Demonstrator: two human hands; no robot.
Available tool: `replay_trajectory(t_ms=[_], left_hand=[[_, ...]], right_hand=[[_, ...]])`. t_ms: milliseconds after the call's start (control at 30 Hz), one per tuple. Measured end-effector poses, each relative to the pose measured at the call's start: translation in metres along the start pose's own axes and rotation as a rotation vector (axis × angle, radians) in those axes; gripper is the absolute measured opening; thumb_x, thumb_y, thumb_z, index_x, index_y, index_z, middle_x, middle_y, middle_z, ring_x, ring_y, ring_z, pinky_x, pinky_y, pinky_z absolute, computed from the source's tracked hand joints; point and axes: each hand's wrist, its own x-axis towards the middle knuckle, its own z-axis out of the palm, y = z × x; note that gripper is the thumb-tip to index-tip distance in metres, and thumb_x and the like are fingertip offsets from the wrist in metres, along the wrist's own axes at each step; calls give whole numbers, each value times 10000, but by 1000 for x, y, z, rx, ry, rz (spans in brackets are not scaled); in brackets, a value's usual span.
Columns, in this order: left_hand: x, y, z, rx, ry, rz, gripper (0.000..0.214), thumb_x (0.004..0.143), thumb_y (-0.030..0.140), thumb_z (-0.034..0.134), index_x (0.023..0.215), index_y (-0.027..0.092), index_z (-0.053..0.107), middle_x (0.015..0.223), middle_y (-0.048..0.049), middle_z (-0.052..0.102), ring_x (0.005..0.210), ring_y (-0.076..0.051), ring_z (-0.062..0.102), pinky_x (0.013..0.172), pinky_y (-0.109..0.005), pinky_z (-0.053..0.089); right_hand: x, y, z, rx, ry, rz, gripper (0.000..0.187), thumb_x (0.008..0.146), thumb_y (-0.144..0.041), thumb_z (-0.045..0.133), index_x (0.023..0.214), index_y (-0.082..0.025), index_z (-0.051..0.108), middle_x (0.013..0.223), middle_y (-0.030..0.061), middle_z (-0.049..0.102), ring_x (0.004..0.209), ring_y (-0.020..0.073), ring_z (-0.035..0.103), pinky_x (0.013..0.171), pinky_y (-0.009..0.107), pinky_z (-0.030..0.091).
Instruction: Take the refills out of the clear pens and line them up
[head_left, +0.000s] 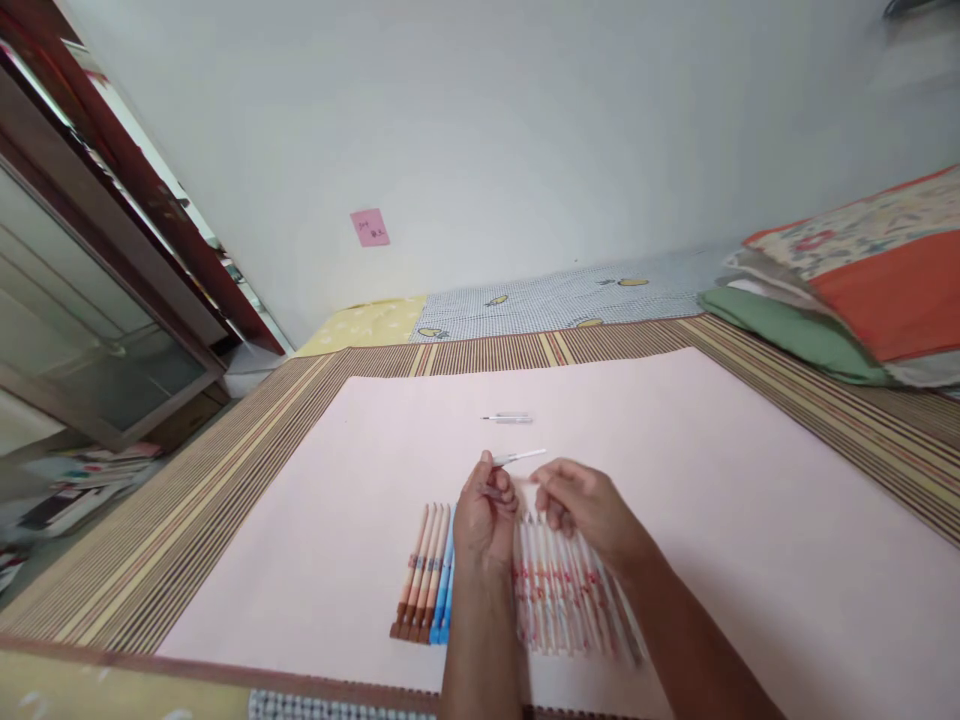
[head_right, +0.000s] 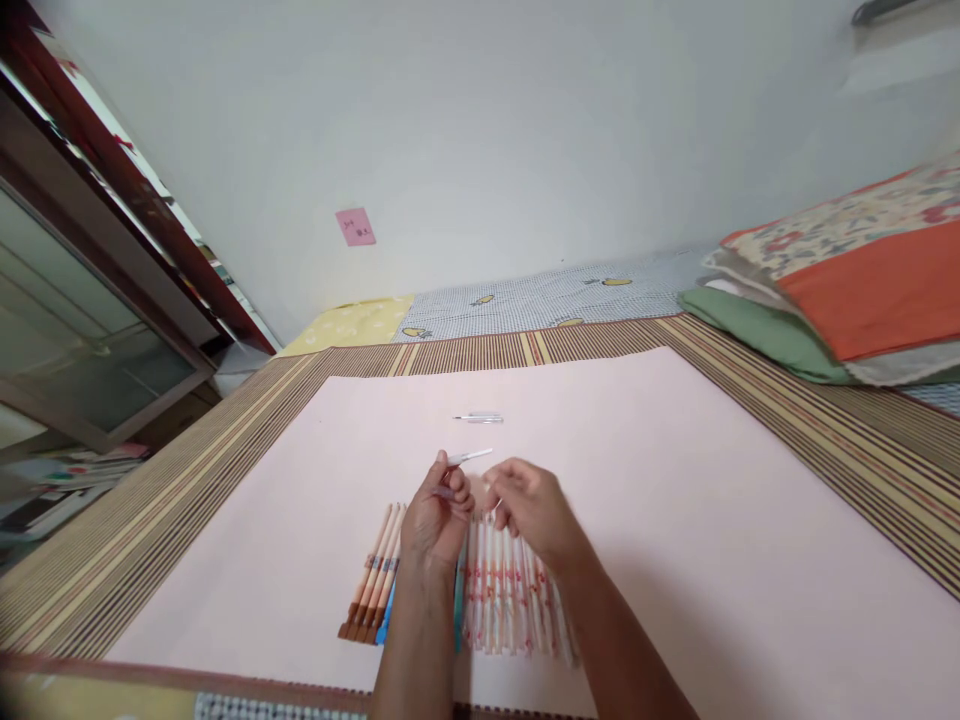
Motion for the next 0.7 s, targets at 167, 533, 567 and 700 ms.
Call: replay_trajectory(t_ms=[167,533,567,700], left_hand=[[-1,-3,1,24,-48,-90,370,717,359,838,675,146,538,501,62,477,377,-35,362,369,-154,261],[-3,-7,1,77,-64,-37,376,687,368,859,721,139,563,618,31,582,396,-20,368,390,-166,269],[-3,-7,0,81,-71,-32,378,683,368,861,725,137,565,635,24,594,402,-19,373,394,-165,269],[-1,-6,-2,73,-55,-10,378,673,366,864,729,137,568,652,16,605,409,-16,371,396,-158,260]], right_hand=[[1,-13,-15,-65,248,-254,488,701,-474,801,1064,-159,721,808,42,677,565,110,558,488,238,442],[-8,-14,-8,-239,115,-313,298,837,-411,674,997,-170,745,642,23,650,572,147,570,535,265,442],[-7,-14,-10,-266,125,-318,296,850,-417,656,989,-172,746,657,31,663,583,155,583,545,271,450],[-7,-16,-23,-372,191,-359,279,859,-432,624,913,-183,737,742,53,702,616,174,608,573,289,472]])
